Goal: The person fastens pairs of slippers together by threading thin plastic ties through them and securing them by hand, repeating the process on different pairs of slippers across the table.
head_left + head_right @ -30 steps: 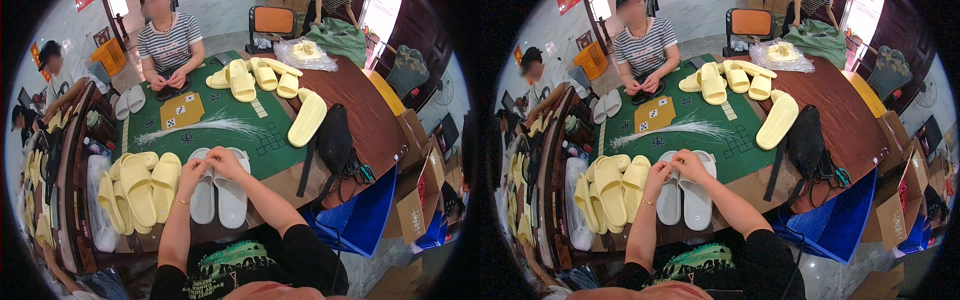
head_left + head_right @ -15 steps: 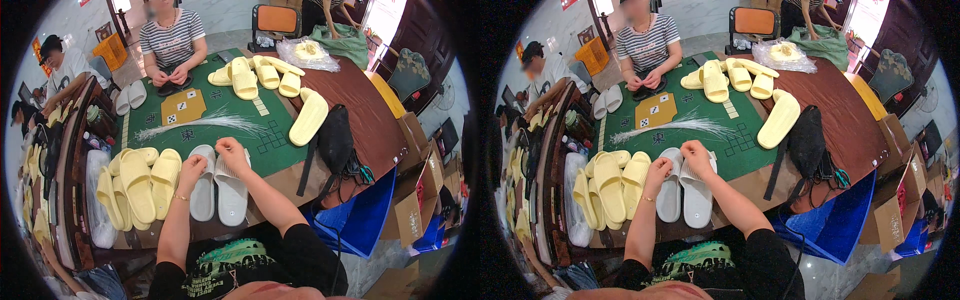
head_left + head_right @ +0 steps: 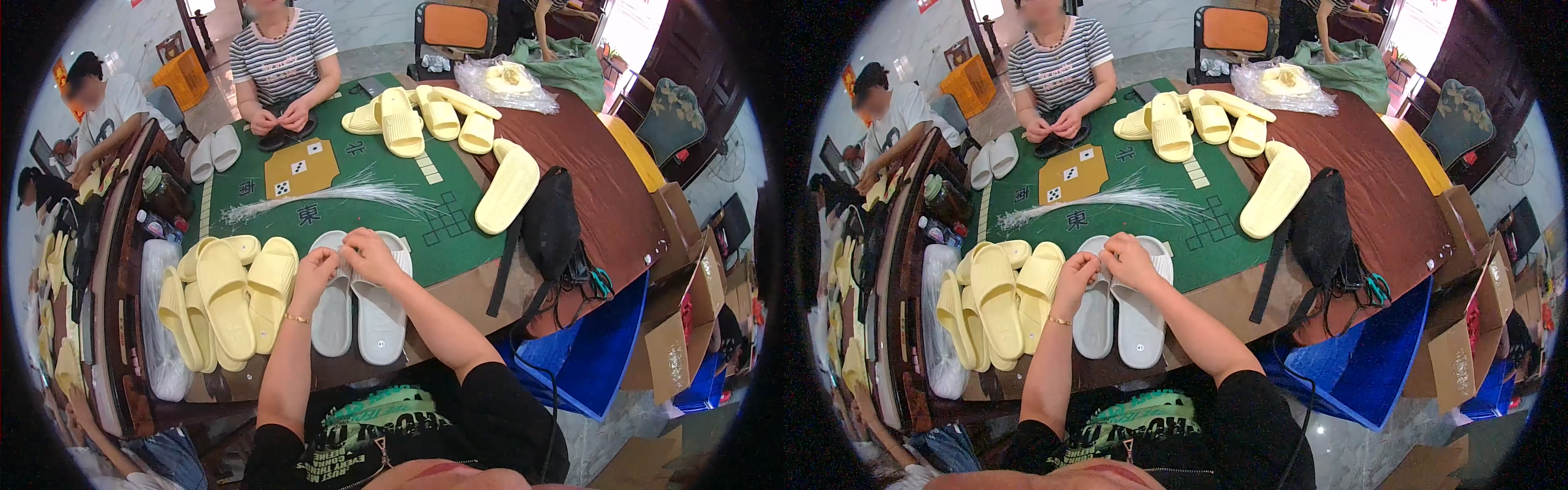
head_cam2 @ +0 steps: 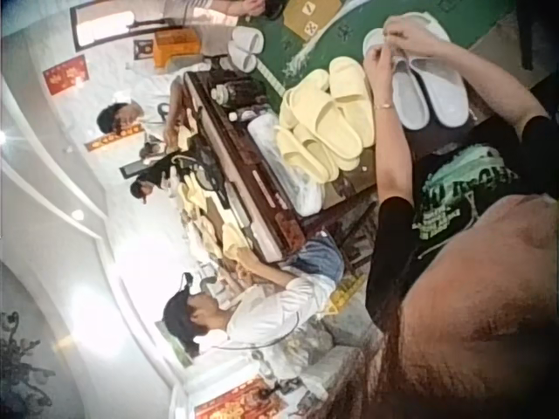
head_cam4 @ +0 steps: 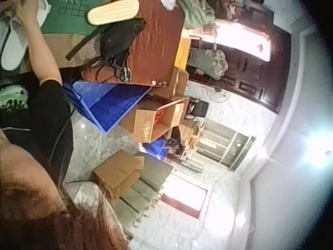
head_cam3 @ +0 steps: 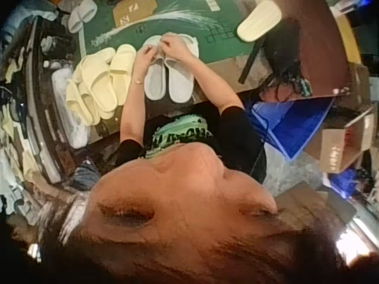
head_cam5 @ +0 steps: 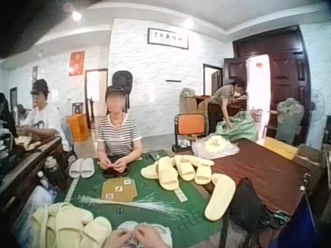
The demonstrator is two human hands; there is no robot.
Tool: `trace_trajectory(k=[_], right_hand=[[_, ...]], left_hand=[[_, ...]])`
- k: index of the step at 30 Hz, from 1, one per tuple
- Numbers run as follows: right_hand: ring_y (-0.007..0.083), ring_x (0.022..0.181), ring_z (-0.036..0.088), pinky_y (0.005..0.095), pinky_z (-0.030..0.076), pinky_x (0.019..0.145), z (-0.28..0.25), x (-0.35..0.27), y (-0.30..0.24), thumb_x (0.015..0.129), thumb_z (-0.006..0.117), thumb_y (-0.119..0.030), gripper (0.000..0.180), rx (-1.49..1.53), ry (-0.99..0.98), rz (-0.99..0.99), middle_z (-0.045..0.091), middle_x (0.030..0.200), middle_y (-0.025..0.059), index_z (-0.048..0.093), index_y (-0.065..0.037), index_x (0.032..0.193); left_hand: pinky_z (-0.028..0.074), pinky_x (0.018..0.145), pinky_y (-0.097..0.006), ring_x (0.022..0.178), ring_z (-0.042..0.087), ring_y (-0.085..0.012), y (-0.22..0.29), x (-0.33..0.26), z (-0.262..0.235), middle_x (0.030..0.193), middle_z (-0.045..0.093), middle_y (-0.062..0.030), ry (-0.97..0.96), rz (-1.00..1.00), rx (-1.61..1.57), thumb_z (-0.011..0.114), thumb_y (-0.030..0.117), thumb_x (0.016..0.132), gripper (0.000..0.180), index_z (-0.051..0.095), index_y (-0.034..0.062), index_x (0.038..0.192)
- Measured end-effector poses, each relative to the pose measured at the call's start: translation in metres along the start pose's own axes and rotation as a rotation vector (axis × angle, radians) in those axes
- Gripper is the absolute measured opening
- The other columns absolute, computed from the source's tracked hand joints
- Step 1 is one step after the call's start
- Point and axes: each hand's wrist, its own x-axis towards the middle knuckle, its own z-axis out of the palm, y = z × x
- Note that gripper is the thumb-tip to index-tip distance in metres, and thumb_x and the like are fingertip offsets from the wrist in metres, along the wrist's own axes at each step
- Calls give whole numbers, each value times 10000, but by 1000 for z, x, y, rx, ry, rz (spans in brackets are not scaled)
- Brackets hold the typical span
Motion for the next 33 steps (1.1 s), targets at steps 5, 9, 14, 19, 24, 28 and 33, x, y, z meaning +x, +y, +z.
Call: trace_trajectory(k=[5, 9, 14, 19, 24, 28, 33], right_hand=[[243, 1041, 520, 321, 446, 808, -5, 5, -2, 807, 571, -65, 40, 138, 137, -10, 520, 1130, 127, 562, -38, 834], [306, 1055, 509, 370, 415, 885, -9, 7, -10, 786, 594, -73, 63, 141, 30, -4, 535, 1125, 155, 581, -41, 839], [294, 922, 569, 361, 450, 821, 0, 2, 2, 781, 605, -95, 80, 158, 56, 56, 590, 1010, 153, 611, -20, 809], [256, 925, 575, 306, 492, 722, -4, 2, -5, 792, 591, -58, 66, 166, 133, 74, 566, 1068, 140, 601, -7, 832], [261, 959, 573, 321, 466, 779, 0, 4, -3, 783, 569, 0, 109, 59, -42, -16, 575, 1085, 132, 600, -24, 884], [241, 975, 575, 299, 455, 782, -4, 7, -11, 798, 580, -79, 111, 253, 69, 76, 586, 1080, 130, 605, -19, 888], [245, 943, 573, 294, 455, 775, 0, 4, -6, 796, 609, -105, 97, 22, -19, 20, 582, 1050, 151, 609, -9, 811]], left_hand=[[356, 523, -173, 588, 451, -23, -1, 3, -3, 688, 530, 47, 14, 15, 61, 578, 132, 854, 84, 589, 58, 815], [379, 535, -182, 603, 473, -29, 1, 7, 0, 698, 544, 39, 37, 5, 56, 583, 150, 854, 116, 612, 42, 825], [365, 514, -176, 590, 454, -20, -1, 5, 0, 694, 537, 54, 18, 24, 52, 593, 146, 862, 103, 605, 51, 824], [367, 514, -180, 595, 453, -19, -6, 1, 0, 704, 541, 52, 5, 17, 10, 590, 154, 866, 115, 601, 44, 835], [354, 509, -160, 590, 444, -5, -5, 4, -2, 701, 531, 66, -12, 34, 32, 594, 149, 870, 81, 607, 73, 848], [358, 514, -164, 597, 441, -7, -5, 5, -3, 704, 530, 68, 6, 26, 5, 595, 152, 871, 85, 607, 71, 849], [357, 516, -163, 594, 437, -7, -6, 6, -2, 696, 521, 72, -6, 15, 25, 609, 155, 862, 82, 602, 74, 850]])
